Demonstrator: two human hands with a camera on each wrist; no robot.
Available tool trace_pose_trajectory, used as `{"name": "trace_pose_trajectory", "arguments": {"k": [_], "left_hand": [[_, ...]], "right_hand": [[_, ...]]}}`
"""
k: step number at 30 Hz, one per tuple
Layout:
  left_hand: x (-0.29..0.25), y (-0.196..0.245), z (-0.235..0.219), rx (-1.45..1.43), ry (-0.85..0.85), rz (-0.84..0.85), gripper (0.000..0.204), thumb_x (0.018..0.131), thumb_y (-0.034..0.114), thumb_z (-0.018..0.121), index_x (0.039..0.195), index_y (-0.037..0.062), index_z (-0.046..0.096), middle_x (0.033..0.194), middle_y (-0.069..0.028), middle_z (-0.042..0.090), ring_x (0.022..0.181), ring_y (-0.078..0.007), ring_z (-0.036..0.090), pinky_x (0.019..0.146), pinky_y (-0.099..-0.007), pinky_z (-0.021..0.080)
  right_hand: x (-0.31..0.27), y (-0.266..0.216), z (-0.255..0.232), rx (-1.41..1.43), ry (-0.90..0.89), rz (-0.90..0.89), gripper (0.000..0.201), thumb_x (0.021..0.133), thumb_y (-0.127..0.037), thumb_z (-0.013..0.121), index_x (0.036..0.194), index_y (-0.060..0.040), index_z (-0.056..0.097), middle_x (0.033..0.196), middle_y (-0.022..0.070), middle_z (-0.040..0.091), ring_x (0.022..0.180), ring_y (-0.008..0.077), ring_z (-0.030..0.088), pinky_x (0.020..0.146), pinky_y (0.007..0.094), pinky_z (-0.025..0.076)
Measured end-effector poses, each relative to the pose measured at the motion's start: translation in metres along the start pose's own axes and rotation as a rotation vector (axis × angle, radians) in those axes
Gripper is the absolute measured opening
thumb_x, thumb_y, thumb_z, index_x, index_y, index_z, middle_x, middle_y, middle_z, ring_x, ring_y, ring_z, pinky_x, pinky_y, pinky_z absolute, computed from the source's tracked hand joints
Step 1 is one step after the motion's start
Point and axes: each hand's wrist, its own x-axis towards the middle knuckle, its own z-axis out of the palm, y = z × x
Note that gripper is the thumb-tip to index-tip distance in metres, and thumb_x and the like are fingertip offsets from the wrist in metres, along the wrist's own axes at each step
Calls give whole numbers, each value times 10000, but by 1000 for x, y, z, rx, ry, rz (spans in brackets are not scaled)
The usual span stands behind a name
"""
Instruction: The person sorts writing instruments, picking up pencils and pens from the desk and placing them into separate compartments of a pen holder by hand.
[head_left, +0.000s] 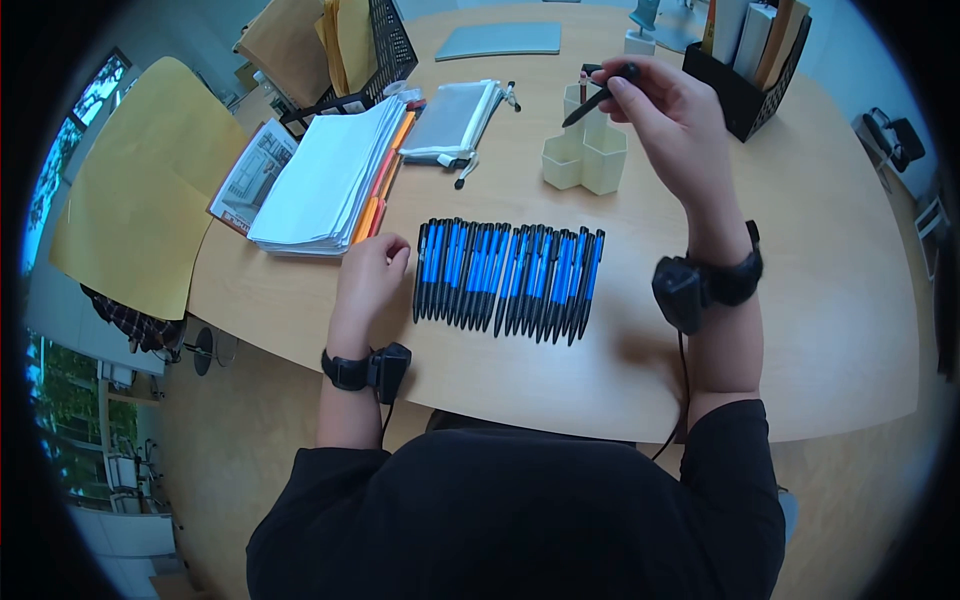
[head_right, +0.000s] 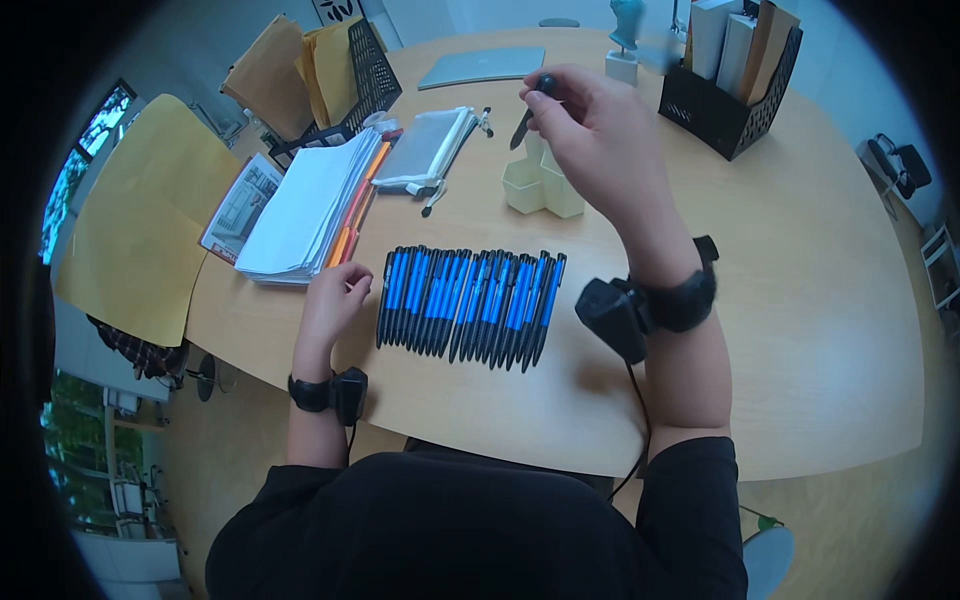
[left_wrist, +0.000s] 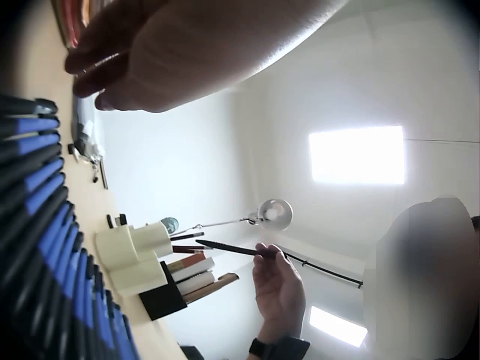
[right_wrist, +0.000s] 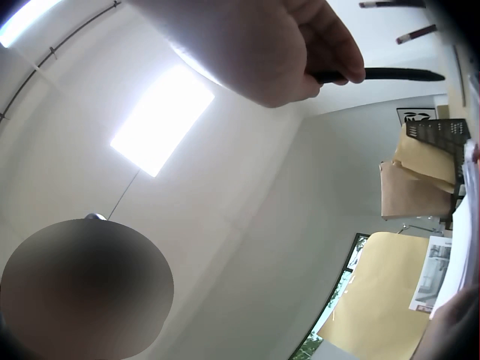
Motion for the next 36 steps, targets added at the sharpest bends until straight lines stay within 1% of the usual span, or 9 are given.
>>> {"name": "trace_pose_trajectory", "arguments": {"k": [6,9,17,21,24,26,31,34,36], "left_hand": [[1,-12,13,150,-142,-98,215,782,200,693,822,-11,688,759,-158,677,700,-268,663,667,-358,518],[3,-12,13,155,-127,-190,207,760,201,700,798,-1,684,739,-153,673,697,-270,662,666,-356,518],[5,-14,12,274,-138,-206,202,714,197,694,759,2,663,718,-141,667,670,-264,655,657,-358,518],[3,5,3,-4,11,-63,179,789,159,675,848,-8,646,709,-93,656,639,-174,642,605,-297,503],[-4,45,-6,-292,92,65,131,852,116,647,900,-5,637,708,-44,646,619,-97,613,571,-238,479],[-7,64,-5,-454,163,175,100,879,68,647,948,-4,647,730,-14,647,581,-49,568,537,-194,439],[-13,89,5,-577,256,263,182,839,77,695,994,-13,663,774,-45,656,576,-54,534,516,-214,418],[-15,97,7,-603,258,491,161,874,70,650,1005,-23,659,883,-81,659,589,-86,543,538,-228,436],[-13,94,8,-608,319,436,159,882,79,640,1005,-19,660,884,-80,659,591,-89,544,543,-230,437]], "right_hand": [[-6,42,24,-438,-119,78,224,850,-139,578,991,16,659,841,220,666,749,360,650,709,408,513],[-13,67,34,-593,-161,86,228,848,-145,583,1000,7,658,849,221,660,759,372,636,721,432,506],[-13,61,35,-378,-86,57,350,829,-120,610,1144,33,607,995,239,672,905,339,675,814,401,526],[-8,22,23,-231,-86,45,342,852,-133,624,1152,31,614,990,194,692,910,260,692,804,328,538],[-12,-9,23,-29,-152,22,313,857,-110,643,1138,27,625,995,157,695,864,190,689,767,281,537],[-18,-27,26,128,-301,84,334,900,-25,606,1230,16,571,1141,102,649,923,117,635,815,243,518],[-32,-51,44,194,-333,164,420,881,-6,631,1289,-5,531,1146,119,643,892,103,622,778,228,514],[-34,-48,46,177,-499,210,335,887,11,603,1219,10,563,1028,100,668,825,102,630,740,230,519],[-30,-45,42,111,-518,208,294,889,14,594,1183,13,577,999,91,671,821,101,627,740,233,518]]}}
